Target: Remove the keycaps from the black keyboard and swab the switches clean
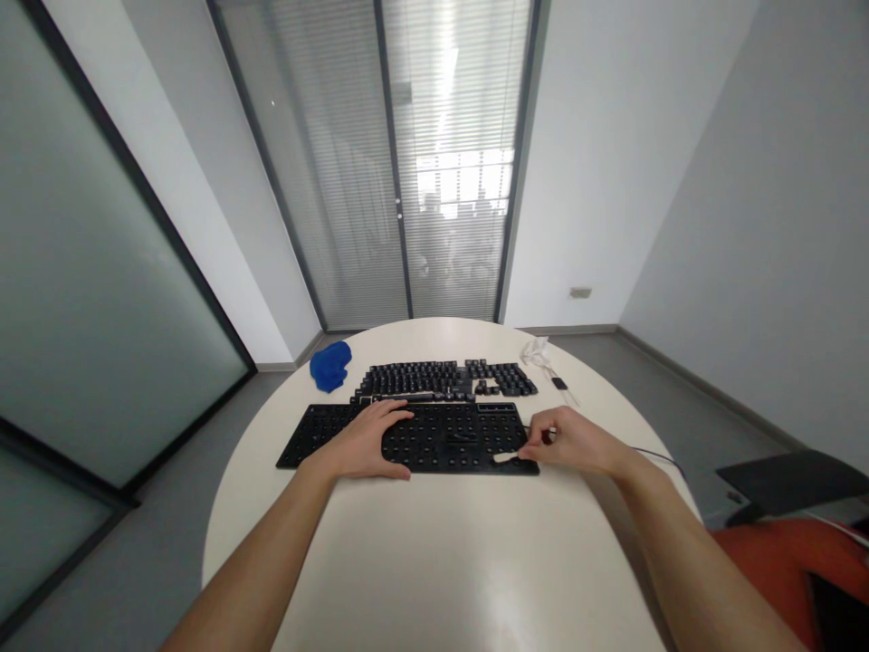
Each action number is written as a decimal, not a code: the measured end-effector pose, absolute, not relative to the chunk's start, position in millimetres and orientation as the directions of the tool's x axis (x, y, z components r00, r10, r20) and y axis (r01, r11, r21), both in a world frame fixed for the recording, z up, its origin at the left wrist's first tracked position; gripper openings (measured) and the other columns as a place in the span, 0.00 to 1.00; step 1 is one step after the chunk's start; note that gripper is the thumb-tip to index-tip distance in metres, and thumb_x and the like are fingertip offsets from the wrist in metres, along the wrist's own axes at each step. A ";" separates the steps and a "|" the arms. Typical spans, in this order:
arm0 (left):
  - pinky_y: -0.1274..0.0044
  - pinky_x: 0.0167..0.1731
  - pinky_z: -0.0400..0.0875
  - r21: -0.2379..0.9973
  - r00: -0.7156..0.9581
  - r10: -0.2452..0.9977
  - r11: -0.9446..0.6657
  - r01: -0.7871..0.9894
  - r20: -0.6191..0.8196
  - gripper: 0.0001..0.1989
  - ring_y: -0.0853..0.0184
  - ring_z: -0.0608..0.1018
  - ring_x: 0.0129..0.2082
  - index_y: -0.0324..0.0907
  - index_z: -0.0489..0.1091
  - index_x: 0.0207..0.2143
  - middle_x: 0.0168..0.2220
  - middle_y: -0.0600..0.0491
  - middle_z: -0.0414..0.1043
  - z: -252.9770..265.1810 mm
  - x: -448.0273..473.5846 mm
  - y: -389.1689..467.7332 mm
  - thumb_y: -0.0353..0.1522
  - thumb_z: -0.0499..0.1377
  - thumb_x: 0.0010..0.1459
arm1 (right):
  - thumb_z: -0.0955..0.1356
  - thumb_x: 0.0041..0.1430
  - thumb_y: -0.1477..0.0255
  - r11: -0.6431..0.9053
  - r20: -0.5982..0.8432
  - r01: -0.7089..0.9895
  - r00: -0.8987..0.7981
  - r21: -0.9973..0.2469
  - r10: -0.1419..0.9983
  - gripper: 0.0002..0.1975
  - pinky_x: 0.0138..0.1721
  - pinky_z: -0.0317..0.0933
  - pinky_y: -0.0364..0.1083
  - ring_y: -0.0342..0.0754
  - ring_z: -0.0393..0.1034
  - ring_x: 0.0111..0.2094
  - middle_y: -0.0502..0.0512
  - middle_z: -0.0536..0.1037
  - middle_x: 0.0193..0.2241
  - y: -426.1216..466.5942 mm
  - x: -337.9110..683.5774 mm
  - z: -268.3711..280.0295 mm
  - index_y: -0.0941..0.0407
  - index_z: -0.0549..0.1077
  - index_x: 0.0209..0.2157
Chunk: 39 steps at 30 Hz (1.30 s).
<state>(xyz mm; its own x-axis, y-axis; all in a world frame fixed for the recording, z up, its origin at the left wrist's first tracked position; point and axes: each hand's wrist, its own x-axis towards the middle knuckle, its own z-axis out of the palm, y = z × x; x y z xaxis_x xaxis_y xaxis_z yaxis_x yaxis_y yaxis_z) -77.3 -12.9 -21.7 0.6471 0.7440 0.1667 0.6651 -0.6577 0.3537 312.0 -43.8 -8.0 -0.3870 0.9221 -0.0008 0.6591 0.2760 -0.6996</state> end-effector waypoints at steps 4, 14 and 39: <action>0.57 0.64 0.53 0.365 0.645 0.745 -0.655 0.661 0.170 0.46 0.49 0.59 0.65 0.50 0.62 0.61 0.66 0.46 0.55 -22.2 -79.6 -11.8 0.53 0.70 0.41 | 0.74 0.47 0.55 0.229 -0.039 0.656 -0.368 -0.720 0.929 0.19 0.26 0.58 0.43 0.47 0.68 0.25 0.53 0.78 0.22 -43.1 316.9 -10.5 0.58 0.77 0.22; 0.58 0.65 0.53 0.355 0.641 0.748 -0.654 0.668 0.171 0.48 0.49 0.59 0.65 0.49 0.63 0.61 0.66 0.46 0.56 -28.0 -81.7 -8.8 0.53 0.71 0.39 | 0.74 0.45 0.57 0.133 -0.126 0.654 -0.334 -0.745 0.934 0.18 0.24 0.56 0.42 0.45 0.65 0.23 0.51 0.75 0.20 -44.2 324.8 -8.4 0.59 0.77 0.21; 0.57 0.65 0.53 0.340 0.645 0.744 -0.660 0.670 0.174 0.47 0.49 0.58 0.66 0.49 0.62 0.61 0.66 0.46 0.55 -29.7 -83.7 -9.4 0.54 0.69 0.41 | 0.74 0.44 0.56 0.025 -0.173 0.681 -0.222 -0.732 0.960 0.19 0.23 0.53 0.43 0.44 0.62 0.22 0.49 0.70 0.17 -44.8 339.2 -10.4 0.59 0.74 0.19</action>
